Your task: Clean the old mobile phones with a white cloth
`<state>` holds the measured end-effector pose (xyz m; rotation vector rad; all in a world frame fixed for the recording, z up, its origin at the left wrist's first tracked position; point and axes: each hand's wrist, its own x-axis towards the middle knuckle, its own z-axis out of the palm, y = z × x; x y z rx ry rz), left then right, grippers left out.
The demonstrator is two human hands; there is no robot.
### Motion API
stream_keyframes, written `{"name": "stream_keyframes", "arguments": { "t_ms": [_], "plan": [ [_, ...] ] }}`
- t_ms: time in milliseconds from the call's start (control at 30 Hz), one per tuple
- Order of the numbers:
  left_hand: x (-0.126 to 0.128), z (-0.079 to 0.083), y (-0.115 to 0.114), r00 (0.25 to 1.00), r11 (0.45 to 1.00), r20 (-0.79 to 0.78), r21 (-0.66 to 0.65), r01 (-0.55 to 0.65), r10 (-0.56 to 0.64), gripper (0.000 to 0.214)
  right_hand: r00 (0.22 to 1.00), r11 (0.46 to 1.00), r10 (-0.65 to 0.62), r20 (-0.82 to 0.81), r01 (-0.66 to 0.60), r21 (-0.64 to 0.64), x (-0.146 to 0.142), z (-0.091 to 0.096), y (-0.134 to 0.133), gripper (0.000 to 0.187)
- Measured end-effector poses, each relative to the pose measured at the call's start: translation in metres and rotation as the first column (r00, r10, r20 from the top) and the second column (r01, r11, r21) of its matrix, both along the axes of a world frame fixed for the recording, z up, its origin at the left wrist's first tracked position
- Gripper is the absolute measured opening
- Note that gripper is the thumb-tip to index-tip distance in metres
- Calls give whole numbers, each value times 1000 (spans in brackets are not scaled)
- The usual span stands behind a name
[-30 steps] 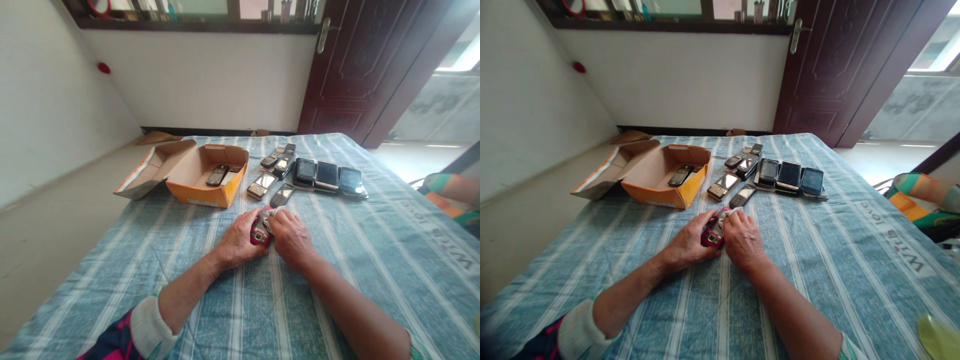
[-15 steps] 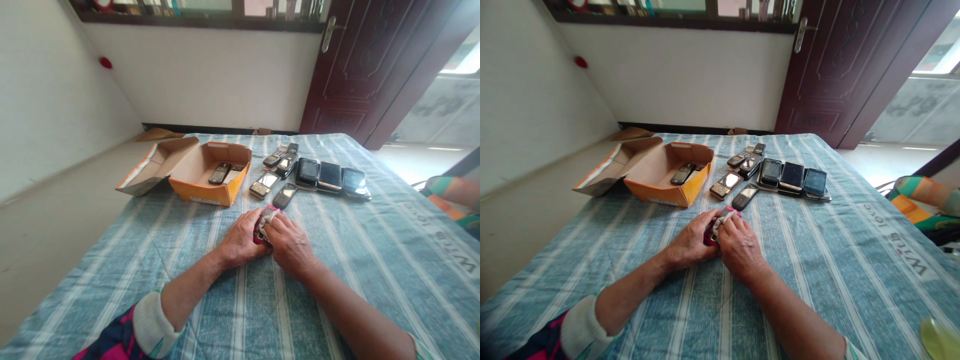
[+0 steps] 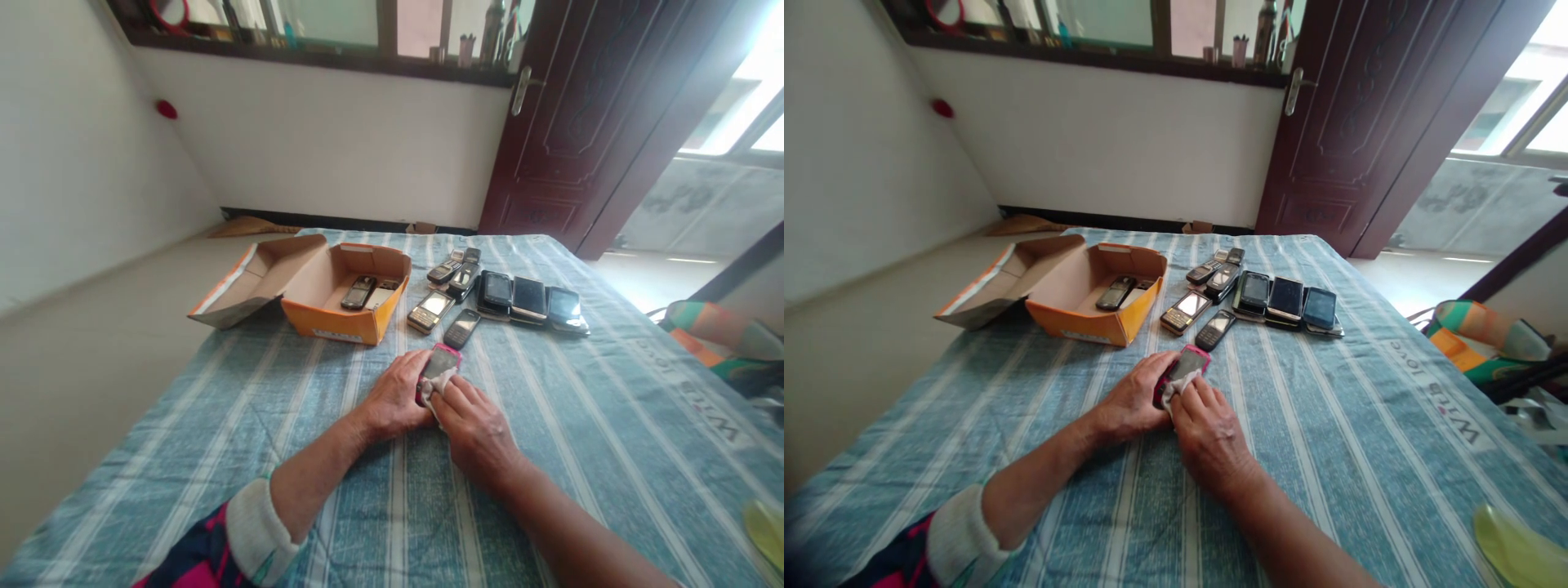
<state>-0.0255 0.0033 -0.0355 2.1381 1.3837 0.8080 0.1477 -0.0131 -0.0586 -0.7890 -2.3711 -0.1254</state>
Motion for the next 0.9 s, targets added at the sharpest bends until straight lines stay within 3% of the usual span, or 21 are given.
{"name": "stream_keyframes", "arguments": {
  "t_ms": [267,467,633,900],
  "plan": [
    [-1,-4,2,1000,1000,-13,-14,-4,4,77,995,995,-101,4,101,-4,7,-2,9,27],
    [-2,-5,2,1000,1000,3,6,11,-11,68,1000,999,23,-20,-24,-21,2,2,1,28],
    [-1,-1,1,1000,1000,6,-5,17,-17,67,999,998,46,-22,-47,-46,0,3,1,28],
    [-2,6,2,1000,998,-17,-69,5,-6,78,998,998,-57,-17,56,-42,10,2,13,22]
  ]
}}
